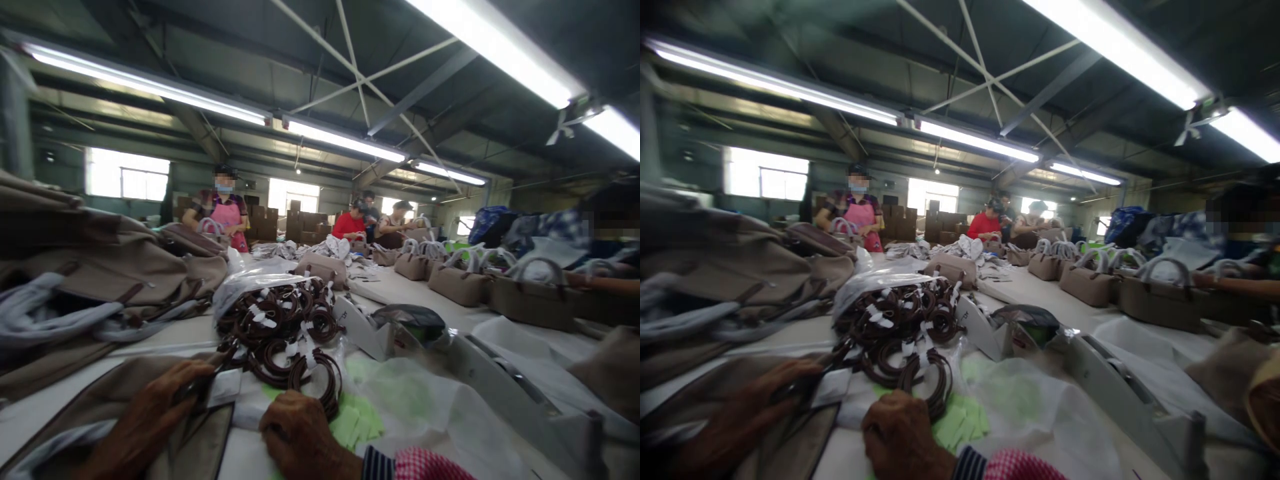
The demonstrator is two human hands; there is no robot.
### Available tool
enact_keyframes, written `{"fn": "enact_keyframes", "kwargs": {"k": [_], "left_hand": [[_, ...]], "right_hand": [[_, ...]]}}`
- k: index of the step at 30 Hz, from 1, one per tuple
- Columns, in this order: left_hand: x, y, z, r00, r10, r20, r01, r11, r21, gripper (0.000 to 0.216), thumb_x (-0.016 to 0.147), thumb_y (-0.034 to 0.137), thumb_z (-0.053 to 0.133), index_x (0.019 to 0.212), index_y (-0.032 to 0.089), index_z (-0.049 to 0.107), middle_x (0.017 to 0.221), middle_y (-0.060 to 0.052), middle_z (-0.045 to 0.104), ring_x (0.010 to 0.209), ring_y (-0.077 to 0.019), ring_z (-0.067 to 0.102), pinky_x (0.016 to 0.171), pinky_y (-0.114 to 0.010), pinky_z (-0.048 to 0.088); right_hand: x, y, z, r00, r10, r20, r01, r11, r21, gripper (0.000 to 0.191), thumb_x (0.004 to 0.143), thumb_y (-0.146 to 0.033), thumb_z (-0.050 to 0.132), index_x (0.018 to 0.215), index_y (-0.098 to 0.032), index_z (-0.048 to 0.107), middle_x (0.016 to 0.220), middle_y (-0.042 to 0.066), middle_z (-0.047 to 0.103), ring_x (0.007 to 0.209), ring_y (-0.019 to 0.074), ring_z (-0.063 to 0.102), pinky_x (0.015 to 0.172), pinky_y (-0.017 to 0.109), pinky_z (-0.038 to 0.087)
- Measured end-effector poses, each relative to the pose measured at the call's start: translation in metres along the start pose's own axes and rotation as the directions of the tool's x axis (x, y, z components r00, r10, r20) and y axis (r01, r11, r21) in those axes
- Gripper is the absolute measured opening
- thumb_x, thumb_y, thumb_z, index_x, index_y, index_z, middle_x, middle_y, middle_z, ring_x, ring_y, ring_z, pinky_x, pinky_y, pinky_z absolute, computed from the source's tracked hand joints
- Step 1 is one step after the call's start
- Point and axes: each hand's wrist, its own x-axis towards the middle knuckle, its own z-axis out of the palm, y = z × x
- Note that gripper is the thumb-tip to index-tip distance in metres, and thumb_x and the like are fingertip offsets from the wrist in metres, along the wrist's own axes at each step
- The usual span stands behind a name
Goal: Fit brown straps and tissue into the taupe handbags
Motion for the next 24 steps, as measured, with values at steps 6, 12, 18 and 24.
{"fn": "enact_keyframes", "kwargs": {"k": [6, 12, 18, 24], "left_hand": [[-0.006, 0.055, -0.012, 0.998, -0.058, -0.005, 0.058, 0.998, 0.003, 0.046, 0.084, 0.029, 0.053, 0.125, 0.023, 0.074, 0.142, -0.008, 0.068, 0.138, -0.0311, 0.057, 0.123, -0.046, 0.041], [-0.005, 0.084, -0.023, 0.998, -0.067, 0.012, 0.067, 0.997, -0.032, 0.044, 0.080, 0.023, 0.052, 0.117, 0.019, 0.074, 0.129, -0.010, 0.073, 0.127, -0.0302, 0.063, 0.116, -0.044, 0.047], [-0.005, 0.085, -0.023, 0.997, -0.071, 0.000, 0.071, 0.997, -0.032, 0.043, 0.078, 0.020, 0.054, 0.117, 0.019, 0.075, 0.127, -0.009, 0.073, 0.126, -0.0296, 0.063, 0.115, -0.043, 0.047], [-0.004, 0.091, -0.024, 0.998, -0.062, -0.003, 0.062, 0.997, -0.050, 0.041, 0.079, 0.019, 0.054, 0.114, 0.019, 0.075, 0.123, -0.009, 0.074, 0.121, -0.0295, 0.066, 0.111, -0.044, 0.050]], "right_hand": [[-0.004, 0.003, 0.002, 0.997, -0.024, -0.068, 0.032, 0.992, 0.119, 0.019, 0.079, -0.004, 0.068, 0.090, -0.020, 0.072, 0.088, 0.001, 0.072, 0.087, 0.0179, 0.068, 0.076, 0.026, 0.041], [-0.007, -0.007, -0.008, 0.998, 0.033, -0.048, -0.025, 0.986, 0.167, 0.020, 0.085, -0.001, 0.067, 0.090, -0.020, 0.072, 0.091, 0.002, 0.071, 0.089, 0.0189, 0.066, 0.079, 0.028, 0.041], [-0.008, -0.008, -0.010, 0.999, 0.035, -0.030, -0.029, 0.983, 0.182, 0.019, 0.088, -0.002, 0.067, 0.091, -0.019, 0.072, 0.090, 0.002, 0.070, 0.087, 0.0186, 0.064, 0.077, 0.029, 0.039], [-0.009, -0.008, -0.008, 0.999, 0.033, -0.036, -0.027, 0.987, 0.158, 0.020, 0.087, -0.001, 0.068, 0.092, -0.019, 0.071, 0.091, 0.001, 0.069, 0.089, 0.0176, 0.064, 0.079, 0.028, 0.040]]}}
